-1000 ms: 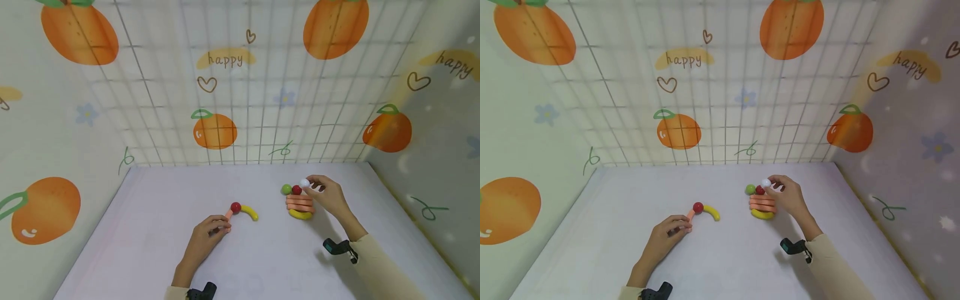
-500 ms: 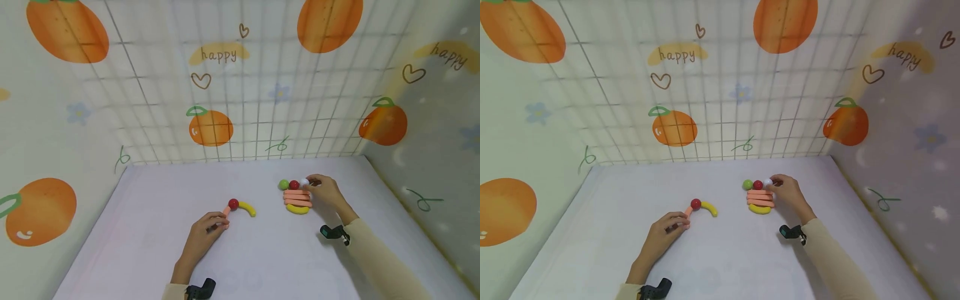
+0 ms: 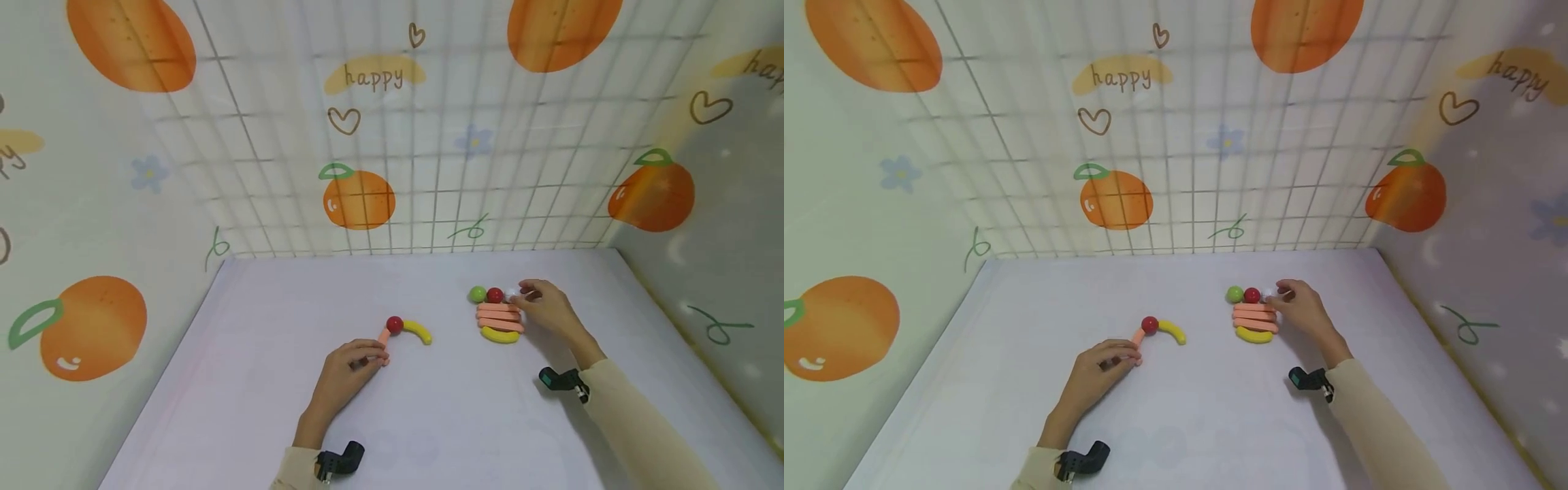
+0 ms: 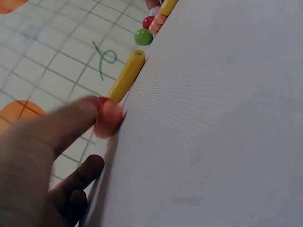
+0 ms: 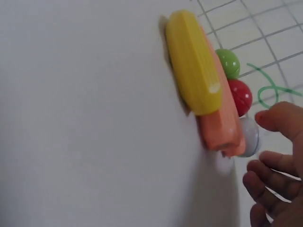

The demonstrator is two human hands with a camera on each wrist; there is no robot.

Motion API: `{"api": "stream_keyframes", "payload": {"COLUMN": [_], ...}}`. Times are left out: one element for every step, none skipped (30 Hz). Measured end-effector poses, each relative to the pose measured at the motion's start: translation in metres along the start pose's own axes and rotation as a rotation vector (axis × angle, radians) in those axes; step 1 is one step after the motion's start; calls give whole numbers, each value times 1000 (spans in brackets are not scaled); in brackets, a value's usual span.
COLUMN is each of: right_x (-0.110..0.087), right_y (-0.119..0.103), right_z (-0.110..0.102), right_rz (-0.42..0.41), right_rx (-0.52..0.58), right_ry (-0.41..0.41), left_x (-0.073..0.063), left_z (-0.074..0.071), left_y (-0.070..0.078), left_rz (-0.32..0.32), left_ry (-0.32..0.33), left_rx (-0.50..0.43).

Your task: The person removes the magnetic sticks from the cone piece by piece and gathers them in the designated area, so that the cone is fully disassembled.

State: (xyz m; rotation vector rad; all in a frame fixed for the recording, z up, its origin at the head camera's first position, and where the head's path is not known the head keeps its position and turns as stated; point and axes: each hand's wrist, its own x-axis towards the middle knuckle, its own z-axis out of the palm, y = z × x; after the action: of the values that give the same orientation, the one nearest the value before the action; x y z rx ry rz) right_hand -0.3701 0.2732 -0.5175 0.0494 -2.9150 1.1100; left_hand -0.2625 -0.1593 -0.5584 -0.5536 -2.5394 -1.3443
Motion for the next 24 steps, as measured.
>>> {"api": "stream_keyframes", "payload": {"right_x": [-3, -7, -11, -14, -18, -21, -25, -29, -33, -37, -42, -46, -51, -57, -63, -68, -73, -77, -80, -83, -84, -85, -86, -87], "right_y": [-2, -4, -8, -13, -19, -25, -32, -41, -49, -57, -66, -75, -83, -91, -98, -105, -112, -118, -125, -131, -136, -141, -145, -149], "right_z": [-1, -1, -1, -1, 0, 2, 4, 7, 11, 15, 19, 24, 30, 36, 43, 50, 58, 65, 73, 81, 89, 97, 104, 110], "right_rz": [-24, -55, -87, -123, -164, -206, -248, -293, -340, -395, -441, -483, -521, -555, -577, -594, -600, -603, -600, -599, -595, -593, -592, -593], "right_rx": [-10, -25, -35, -42, -48, -53, -45, -30, -6, 14, 37, 57, 70, 77, 77, 74, 69, 52, 36, 21, -1, -25, -53, -76], "right_ry": [30, 68, 106, 144, 182, 211, 232, 241, 242, 243, 235, 220, 204, 179, 151, 117, 78, 44, 11, -20, -41, -58, -69, -75], "left_x": [-1, -1, -2, -2, -1, 0, 0, 1, 1, 3, 4, 5, 5, 5, 5, 5, 4, 4, 3, 3, 3, 3, 4, 4], "left_z": [0, 1, 1, 1, 1, 1, 1, 1, 1, 0, -1, -1, -1, 0, 0, 1, 1, 2, 2, 2, 2, 2, 2, 3], "left_y": [0, 1, 1, 2, 2, 3, 3, 2, 2, 2, 2, 1, 1, 1, 0, 1, 1, 1, 2, 2, 3, 4, 4, 3], "left_rz": [-24, -43, -63, -76, -80, -78, -69, -65, -66, -63, -70, -74, -81, -86, -91, -95, -97, -97, -93, -93, -96, -93, -87, -84], "left_ry": [-15, -28, -41, -49, -50, -46, -37, -22, -5, 15, 31, 46, 56, 64, 66, 66, 64, 65, 68, 73, 76, 80, 85, 86], "left_rx": [-12, -21, -34, -50, -59, -67, -76, -81, -82, -77, -69, -59, -55, -51, -44, -41, -41, -38, -36, -30, -27, -28, -30, -31]}}
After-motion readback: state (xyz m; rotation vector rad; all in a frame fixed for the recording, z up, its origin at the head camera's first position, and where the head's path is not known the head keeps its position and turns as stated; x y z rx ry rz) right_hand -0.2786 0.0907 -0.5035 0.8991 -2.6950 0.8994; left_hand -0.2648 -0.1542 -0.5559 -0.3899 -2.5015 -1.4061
